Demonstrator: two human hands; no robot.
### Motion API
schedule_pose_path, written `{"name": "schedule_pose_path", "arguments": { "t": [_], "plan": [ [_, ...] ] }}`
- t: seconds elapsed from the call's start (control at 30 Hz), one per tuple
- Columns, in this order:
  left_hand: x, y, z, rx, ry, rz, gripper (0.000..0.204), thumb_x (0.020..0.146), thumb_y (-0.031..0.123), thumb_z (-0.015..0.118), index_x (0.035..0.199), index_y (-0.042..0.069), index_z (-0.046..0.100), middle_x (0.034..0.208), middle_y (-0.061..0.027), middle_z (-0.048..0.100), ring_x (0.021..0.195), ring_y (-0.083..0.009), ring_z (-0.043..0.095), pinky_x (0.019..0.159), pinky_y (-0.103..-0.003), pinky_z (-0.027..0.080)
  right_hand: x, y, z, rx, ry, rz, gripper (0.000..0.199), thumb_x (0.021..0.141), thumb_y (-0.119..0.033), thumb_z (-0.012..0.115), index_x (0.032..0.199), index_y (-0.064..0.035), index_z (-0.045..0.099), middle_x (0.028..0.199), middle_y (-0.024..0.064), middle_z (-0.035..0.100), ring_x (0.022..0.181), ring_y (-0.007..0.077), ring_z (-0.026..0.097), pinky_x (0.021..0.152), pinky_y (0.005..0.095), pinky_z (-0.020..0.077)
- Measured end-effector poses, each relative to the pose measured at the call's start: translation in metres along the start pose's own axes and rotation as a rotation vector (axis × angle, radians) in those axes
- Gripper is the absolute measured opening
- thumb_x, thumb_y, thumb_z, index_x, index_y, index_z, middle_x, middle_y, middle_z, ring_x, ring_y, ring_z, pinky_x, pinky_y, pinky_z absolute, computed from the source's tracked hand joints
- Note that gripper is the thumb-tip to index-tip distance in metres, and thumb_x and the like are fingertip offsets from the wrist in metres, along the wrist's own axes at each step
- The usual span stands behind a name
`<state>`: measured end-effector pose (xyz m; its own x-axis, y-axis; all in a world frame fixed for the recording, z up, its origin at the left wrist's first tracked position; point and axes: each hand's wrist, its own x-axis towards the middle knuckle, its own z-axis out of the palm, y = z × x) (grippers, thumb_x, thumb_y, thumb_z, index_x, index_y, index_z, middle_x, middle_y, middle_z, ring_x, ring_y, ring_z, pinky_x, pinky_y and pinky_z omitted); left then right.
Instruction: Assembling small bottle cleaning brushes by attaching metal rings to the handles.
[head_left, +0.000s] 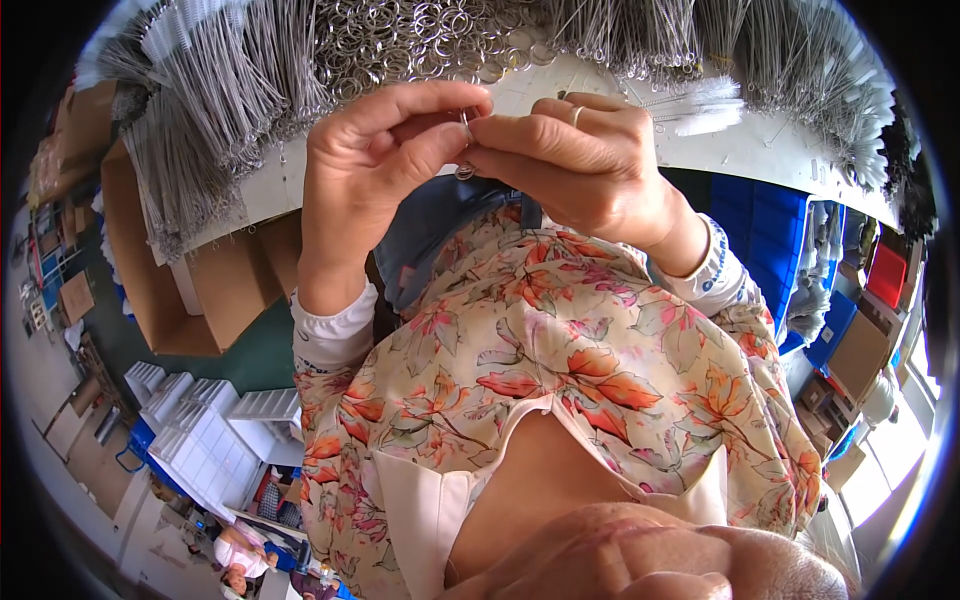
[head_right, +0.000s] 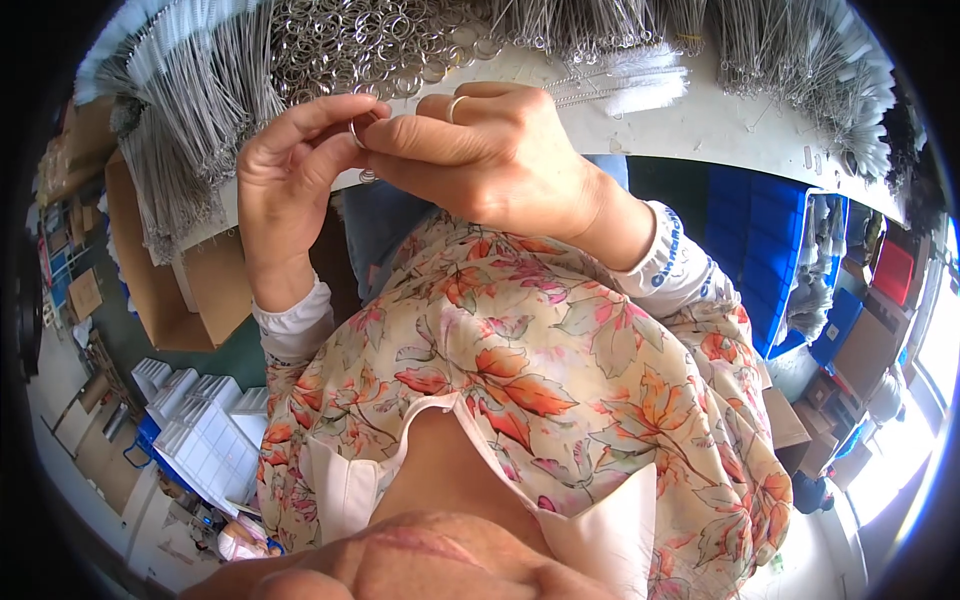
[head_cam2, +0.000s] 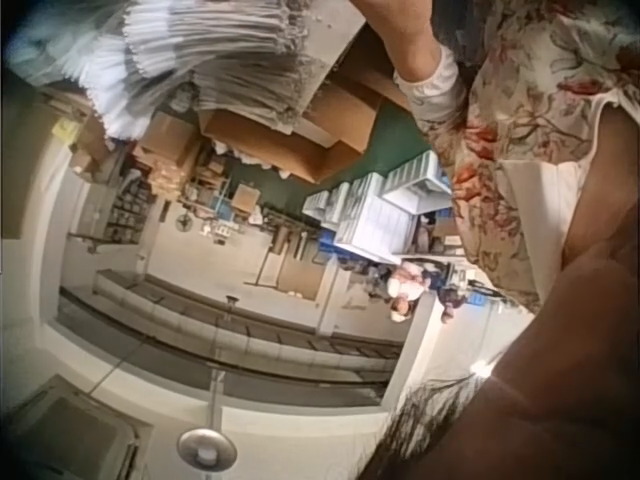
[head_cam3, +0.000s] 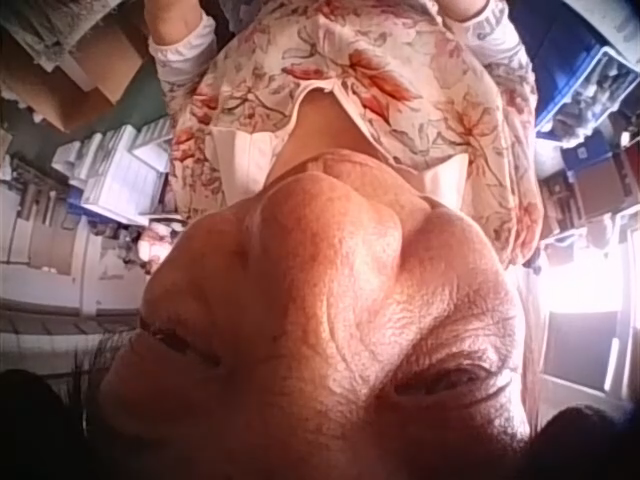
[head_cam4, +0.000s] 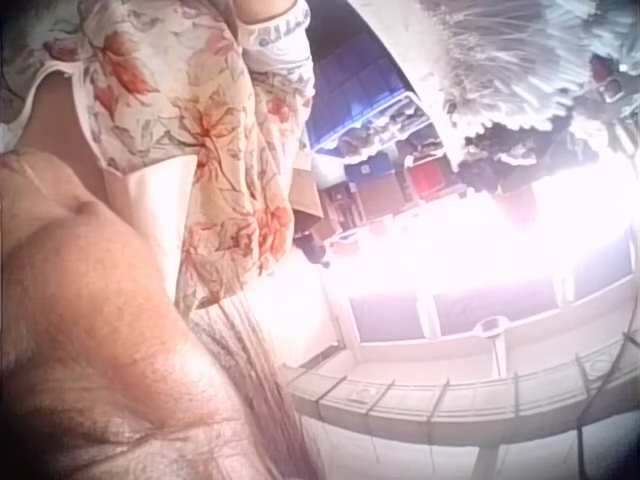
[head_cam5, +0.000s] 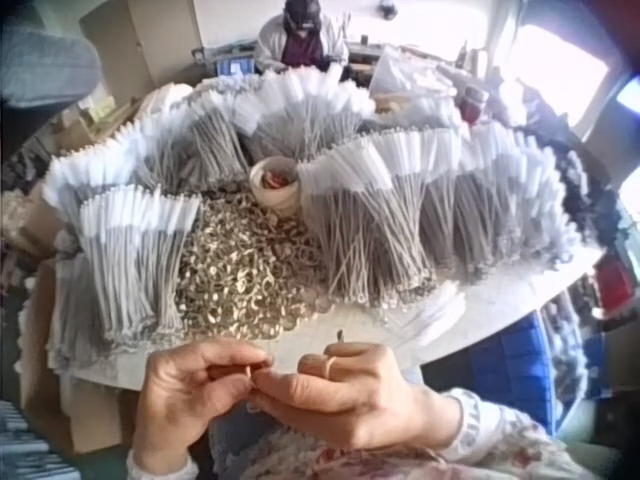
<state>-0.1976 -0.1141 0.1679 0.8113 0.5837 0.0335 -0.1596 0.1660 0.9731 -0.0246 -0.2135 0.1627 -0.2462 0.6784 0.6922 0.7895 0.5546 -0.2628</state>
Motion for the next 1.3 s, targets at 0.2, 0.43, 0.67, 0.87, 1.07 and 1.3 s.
{"name": "schedule_pose_path", "arguments": {
  "t": [0.2, 0.43, 0.67, 0.87, 1.07, 1.3],
  "plan": [
    [-0.01, -0.004, 0.017, 0.436, 0.244, 0.396, 0.032, 0.077, -0.009, 0.061, 0.109, -0.007, 0.059, 0.104, -0.0123, 0.061, 0.087, -0.015, 0.062, 0.075, -0.026, 0.054, -0.001, -0.002, 0.008, 0.375, 0.038, 0.216, 0.014, 0.069, -0.009, 0.067, 0.082, -0.0059, 0.068, 0.093, 0.0015, 0.062, 0.063, 0.0098, 0.057, 0.049, 0.0242, 0.0442],
    [-0.007, -0.007, 0.01, 0.773, 0.228, 0.713, 0.036, 0.075, -0.014, 0.058, 0.111, -0.013, 0.055, 0.103, -0.0217, 0.061, 0.088, -0.0245, 0.064, 0.078, -0.031, 0.054, 0.016, -0.016, -0.002, 1.166, 0.095, 0.987, 0.016, 0.089, -0.015, 0.059, 0.096, -0.0019, 0.065, 0.071, -0.002, 0.051, 0.055, 0.0039, 0.042, 0.047, 0.0183, 0.0317],
    [-0.004, -0.005, 0.005, 0.638, 0.277, 0.515, 0.033, 0.071, -0.009, 0.064, 0.104, -0.004, 0.063, 0.092, -0.01, 0.067, 0.077, -0.0136, 0.066, 0.073, -0.023, 0.053, 0.019, -0.007, 0.0, 0.997, -0.06, 0.974, 0.016, 0.085, -0.016, 0.064, 0.094, -0.0027, 0.066, 0.065, -0.0038, 0.052, 0.056, 0.003, 0.045, 0.048, 0.0181, 0.0343],
    [0.01, 0.014, -0.013, 0.619, -0.01, 0.311, 0.034, 0.078, -0.007, 0.058, 0.112, -0.007, 0.058, 0.102, -0.0142, 0.064, 0.086, -0.0136, 0.062, 0.076, -0.023, 0.05, 0.01, 0.004, 0.009, 0.97, -0.165, 1.01, 0.01, 0.079, -0.01, 0.067, 0.088, -0.0058, 0.068, 0.069, 0.0023, 0.061, 0.062, 0.0134, 0.058, 0.053, 0.0241, 0.045],
    [0.066, 0.03, -0.114, 1.762, 0.432, -0.125, 0.033, 0.084, 0.031, 0.062, 0.099, 0.002, 0.063, 0.087, -0.0156, 0.067, 0.08, -0.0274, 0.065, 0.069, -0.036, 0.05, -0.035, 0.027, 0.074, -0.146, -0.12, 0.107, 0.01, 0.069, -0.014, 0.066, 0.079, -0.0129, 0.065, 0.08, 0.0013, 0.059, 0.076, 0.0185, 0.056, 0.064, 0.0323, 0.0464],
    [0.083, 0.01, -0.121, 1.755, 0.463, -0.083, 0.02, 0.084, 0.026, 0.055, 0.084, 0.007, 0.062, 0.081, -0.0165, 0.064, 0.078, -0.0364, 0.061, 0.07, -0.044, 0.048, -0.002, 0.096, 0.027, -0.276, 0.005, 0.3, 0.014, 0.076, -0.006, 0.059, 0.089, -0.0077, 0.064, 0.081, 0.0068, 0.062, 0.077, 0.0194, 0.06, 0.06, 0.03, 0.0524]
  ]
}}
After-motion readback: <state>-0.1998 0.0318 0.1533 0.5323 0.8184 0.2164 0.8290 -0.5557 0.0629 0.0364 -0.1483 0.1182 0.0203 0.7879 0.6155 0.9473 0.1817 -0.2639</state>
